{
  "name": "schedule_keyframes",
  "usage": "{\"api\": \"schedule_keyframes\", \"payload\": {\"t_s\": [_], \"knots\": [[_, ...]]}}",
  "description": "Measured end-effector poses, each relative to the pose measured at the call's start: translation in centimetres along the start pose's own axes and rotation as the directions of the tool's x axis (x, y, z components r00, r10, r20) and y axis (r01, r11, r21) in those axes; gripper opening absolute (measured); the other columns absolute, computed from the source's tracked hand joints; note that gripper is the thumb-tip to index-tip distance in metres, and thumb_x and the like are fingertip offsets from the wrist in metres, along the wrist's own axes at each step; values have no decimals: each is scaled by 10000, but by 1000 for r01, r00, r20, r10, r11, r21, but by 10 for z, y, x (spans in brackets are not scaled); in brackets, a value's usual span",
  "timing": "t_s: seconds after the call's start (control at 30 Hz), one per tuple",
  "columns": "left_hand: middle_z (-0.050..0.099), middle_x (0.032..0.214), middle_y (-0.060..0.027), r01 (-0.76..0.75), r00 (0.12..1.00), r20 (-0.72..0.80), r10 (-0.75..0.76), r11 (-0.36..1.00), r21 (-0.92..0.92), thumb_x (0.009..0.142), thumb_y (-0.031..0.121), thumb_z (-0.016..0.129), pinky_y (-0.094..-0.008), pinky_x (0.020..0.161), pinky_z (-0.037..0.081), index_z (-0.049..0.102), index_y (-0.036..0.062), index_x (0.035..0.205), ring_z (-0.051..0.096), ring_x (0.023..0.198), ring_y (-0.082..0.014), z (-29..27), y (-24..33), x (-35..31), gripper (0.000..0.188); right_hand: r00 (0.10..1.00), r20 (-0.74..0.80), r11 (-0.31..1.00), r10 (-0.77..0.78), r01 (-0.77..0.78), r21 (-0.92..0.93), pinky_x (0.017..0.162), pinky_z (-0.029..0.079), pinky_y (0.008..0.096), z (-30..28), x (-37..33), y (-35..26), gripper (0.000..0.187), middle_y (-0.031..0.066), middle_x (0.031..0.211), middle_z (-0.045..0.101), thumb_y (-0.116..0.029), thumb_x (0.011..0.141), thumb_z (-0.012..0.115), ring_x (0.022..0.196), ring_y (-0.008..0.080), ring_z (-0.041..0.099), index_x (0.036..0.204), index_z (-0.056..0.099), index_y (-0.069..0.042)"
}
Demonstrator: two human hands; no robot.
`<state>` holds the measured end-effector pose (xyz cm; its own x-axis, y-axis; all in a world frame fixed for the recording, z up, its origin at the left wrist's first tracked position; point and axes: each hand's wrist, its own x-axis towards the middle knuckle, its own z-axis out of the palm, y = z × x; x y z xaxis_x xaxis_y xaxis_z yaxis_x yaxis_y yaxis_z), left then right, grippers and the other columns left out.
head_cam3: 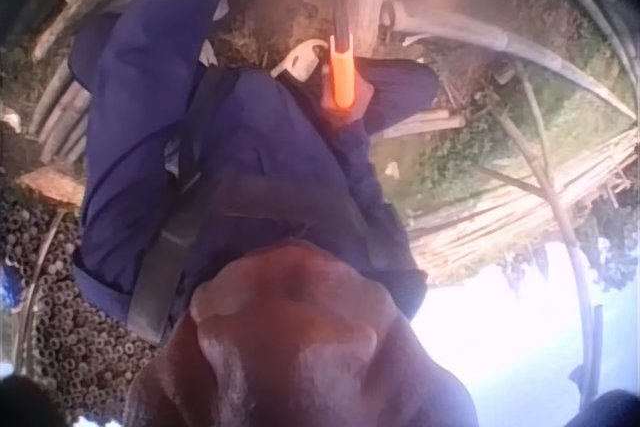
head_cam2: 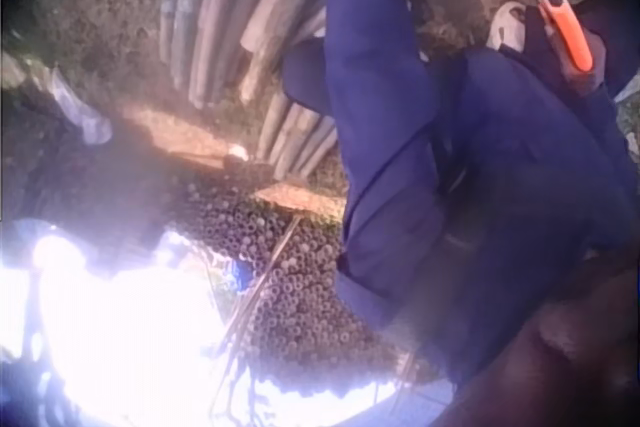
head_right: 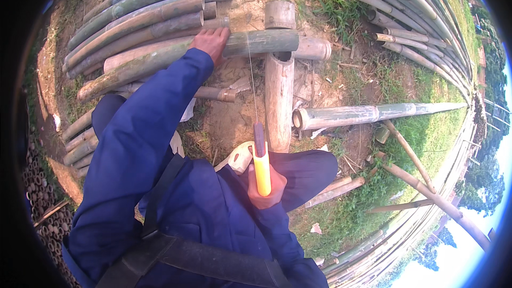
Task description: The person uses a hand saw to cut bamboo poles into shorter sections. The person positions each pole on a support, saws through it, and then moves the cut pieces aside.
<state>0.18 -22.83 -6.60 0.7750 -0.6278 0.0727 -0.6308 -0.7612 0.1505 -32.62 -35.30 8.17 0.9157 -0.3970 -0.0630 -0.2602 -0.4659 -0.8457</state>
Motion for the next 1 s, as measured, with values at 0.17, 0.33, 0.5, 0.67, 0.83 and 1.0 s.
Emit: {"api": "schedule_keyframes", "payload": {"t_s": [0.17, 0.33, 0.5, 0.67, 0.83, 1.0], "knots": [[678, 1093, -111, -22, 998, 61, 20, 999, 35, 638, 294, 899, -400, 918, 516, 539, 63, 1145, 681, 1044, -284, 5, 0, 8, 664, 998, -59, 994, -20, 26, 106, 528, 442, 337, 44, 113, 4, 120, 84, 627, 594, -54, 919, 701, 531, 131, 527, 873, 623, 25], [690, 1060, -118, 0, 1000, 23, 0, 1000, 4, 655, 238, 882, -399, 884, 528, 541, 48, 1107, 701, 1002, -292, 1, -5, 5, 598, 1000, 2, 997, 12, -13, 77, 713, 554, 310, 28, 27, 27, 306, 155, 863, 726, 8, 898, 687, 741, 207, 723, 1201, 676, 48], [696, 1069, -121, 15, 999, 52, -16, 1000, 21, 639, 293, 897, -401, 914, 520, 539, 62, 1118, 693, 1017, -291, -8, 1, 4, 641, 1000, -6, 997, -7, 7, 75, 723, 556, 300, 30, 9, 6, 247, 140, 876, 737, 7, 910, 681, 773, 216, 740, 1152, 685, 59], [688, 1033, -111, -35, 999, 10, 35, 999, -8, 653, 222, 882, -403, 886, 528, 533, 50, 1086, 700, 994, -287, 1, 0, 5, 582, 990, -29, 985, 136, -132, 116, 552, 450, 283, 52, 54, 30, 91, 21, 666, 597, -45, 945, 692, 568, 99, 524, 953, 674, 44], [698, 1047, -127, 26, 998, 63, -27, 1000, 16, 633, 294, 903, -421, 951, 517, 528, 64, 1149, 691, 1030, -304, -1, -2, 0, 679, 999, 1, 999, -41, 41, -35, 833, 553, 282, 11, -14, 16, 352, 171, 1071, 754, 38, 908, 642, 936, 203, 747, 1259, 669, 39], [690, 1025, -115, -40, 999, -4, 40, 999, 18, 660, 223, 877, -399, 879, 530, 536, 47, 1082, 704, 979, -290, 2, 0, 4, 571, 998, -32, 996, 54, -51, 76, 630, 504, 274, 49, 71, 20, 188, 62, 754, 668, -1, 921, 682, 656, 115, 617, 1102, 698, 46]]}}
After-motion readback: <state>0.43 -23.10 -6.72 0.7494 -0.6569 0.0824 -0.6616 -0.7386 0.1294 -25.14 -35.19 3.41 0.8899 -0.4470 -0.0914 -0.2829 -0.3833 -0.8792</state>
